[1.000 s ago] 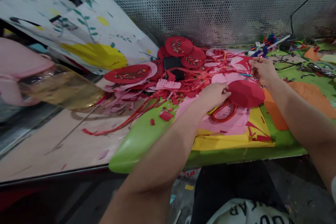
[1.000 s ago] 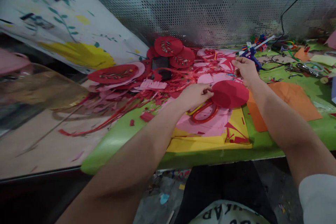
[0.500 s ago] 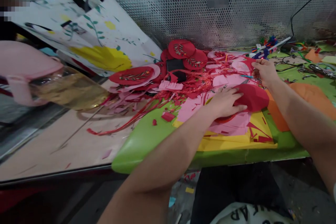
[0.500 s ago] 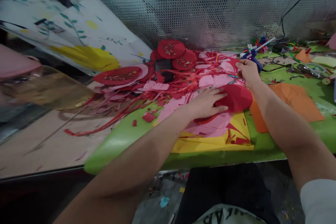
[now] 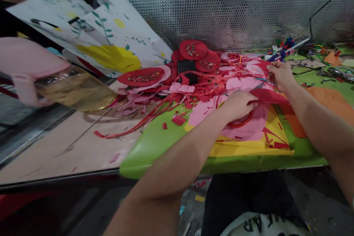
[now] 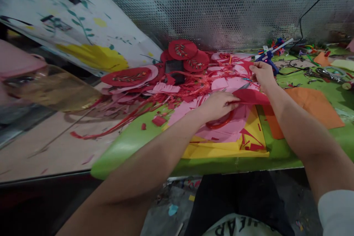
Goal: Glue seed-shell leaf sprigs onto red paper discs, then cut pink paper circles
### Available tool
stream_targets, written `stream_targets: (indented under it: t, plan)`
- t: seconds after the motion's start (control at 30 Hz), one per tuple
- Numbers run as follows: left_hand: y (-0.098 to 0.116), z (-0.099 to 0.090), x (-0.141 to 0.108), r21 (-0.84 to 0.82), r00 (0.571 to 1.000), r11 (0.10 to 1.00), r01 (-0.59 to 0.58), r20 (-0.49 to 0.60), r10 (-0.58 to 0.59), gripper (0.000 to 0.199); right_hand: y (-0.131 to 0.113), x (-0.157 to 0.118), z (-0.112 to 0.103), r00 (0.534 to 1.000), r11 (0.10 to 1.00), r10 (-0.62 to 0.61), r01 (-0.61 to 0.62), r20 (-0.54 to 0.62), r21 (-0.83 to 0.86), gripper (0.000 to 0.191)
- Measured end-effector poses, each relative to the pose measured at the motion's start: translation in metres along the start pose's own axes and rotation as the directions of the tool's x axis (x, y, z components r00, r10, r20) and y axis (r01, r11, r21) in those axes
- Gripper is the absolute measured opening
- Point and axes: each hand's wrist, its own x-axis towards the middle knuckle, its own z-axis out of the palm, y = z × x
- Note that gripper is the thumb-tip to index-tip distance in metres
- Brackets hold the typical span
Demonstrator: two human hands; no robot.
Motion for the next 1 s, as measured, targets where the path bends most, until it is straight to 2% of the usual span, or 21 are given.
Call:
stream_targets:
  t: [0.1,0.17,0.2,0.27,0.37,0.43,0.47,0.53,0.6,0.67,0.7,0.77,0.83,0.9,0.97,1.0]
  plan:
    - [-0.004,-0.003,0.002,-0.001,0.986,0.99,0.138,-0.091,-0.138,0.03,-0.003,-0.001,0.0,1.0,1.0,-0.011,0.011,-0.028,0.013,0.02]
    - [-0.011,-0.008,0.001,-0.021,0.951,0.972,0.233,-0.204,-0.232,0.03,-0.005,0.0,-0.001,0.997,0.998,-0.036,0.039,-0.063,0.052,0.02]
    - [-0.015,-0.012,0.0,-0.043,0.92,0.96,0.276,-0.276,-0.277,0.03,-0.006,0.002,-0.003,0.995,0.995,-0.057,0.063,-0.087,0.073,0.019]
    - [-0.026,-0.02,-0.002,-0.113,0.824,0.927,0.358,-0.429,-0.371,0.03,-0.005,0.007,-0.007,0.987,0.989,-0.097,0.109,-0.126,0.096,0.018]
    - [-0.043,-0.03,-0.006,-0.243,0.686,0.902,0.356,-0.587,-0.43,0.031,0.0,0.016,-0.012,0.985,0.986,-0.13,0.141,-0.118,0.09,0.016]
    - [-0.053,-0.032,-0.006,-0.282,0.645,0.896,0.344,-0.623,-0.444,0.033,0.004,0.018,-0.011,0.989,0.988,-0.124,0.131,-0.081,0.086,0.016]
    - [-0.056,-0.032,-0.006,-0.28,0.644,0.891,0.356,-0.617,-0.452,0.035,0.005,0.017,-0.009,0.992,0.99,-0.112,0.117,-0.061,0.084,0.016]
    - [-0.062,-0.028,-0.005,-0.23,0.69,0.876,0.423,-0.545,-0.476,0.042,0.008,0.012,-0.004,0.997,0.994,-0.075,0.076,-0.016,0.08,0.017]
    - [-0.065,-0.022,-0.004,-0.14,0.755,0.839,0.526,-0.377,-0.536,0.055,0.008,0.005,0.002,0.999,0.997,-0.036,0.033,0.037,0.072,0.018]
    - [-0.065,-0.017,-0.004,-0.05,0.774,0.8,0.598,-0.223,-0.593,0.067,0.008,-0.002,0.007,0.998,0.998,-0.01,0.006,0.067,0.063,0.018]
    - [-0.064,-0.016,-0.004,-0.012,0.778,0.794,0.607,-0.195,-0.598,0.069,0.007,-0.004,0.008,0.997,0.998,0.001,-0.005,0.074,0.057,0.018]
    - [-0.059,-0.015,-0.004,0.054,0.804,0.818,0.572,-0.234,-0.547,0.063,0.007,-0.007,0.009,0.997,0.998,0.016,-0.021,0.082,0.054,0.018]
    - [-0.052,-0.016,-0.004,0.123,0.852,0.861,0.494,-0.266,-0.451,0.048,0.006,-0.008,0.01,0.996,0.997,0.035,-0.04,0.085,0.065,0.018]
    - [-0.042,-0.017,-0.004,0.164,0.89,0.885,0.436,-0.224,-0.397,0.037,0.005,-0.008,0.01,0.995,0.995,0.058,-0.065,0.087,0.081,0.018]
    - [-0.03,-0.019,-0.005,0.178,0.903,0.894,0.41,-0.215,-0.371,0.033,0.004,-0.009,0.01,0.992,0.992,0.081,-0.089,0.095,0.089,0.018]
    - [-0.024,-0.02,-0.005,0.179,0.9,0.896,0.406,-0.25,-0.357,0.033,0.004,-0.009,0.01,0.991,0.991,0.092,-0.101,0.101,0.093,0.018]
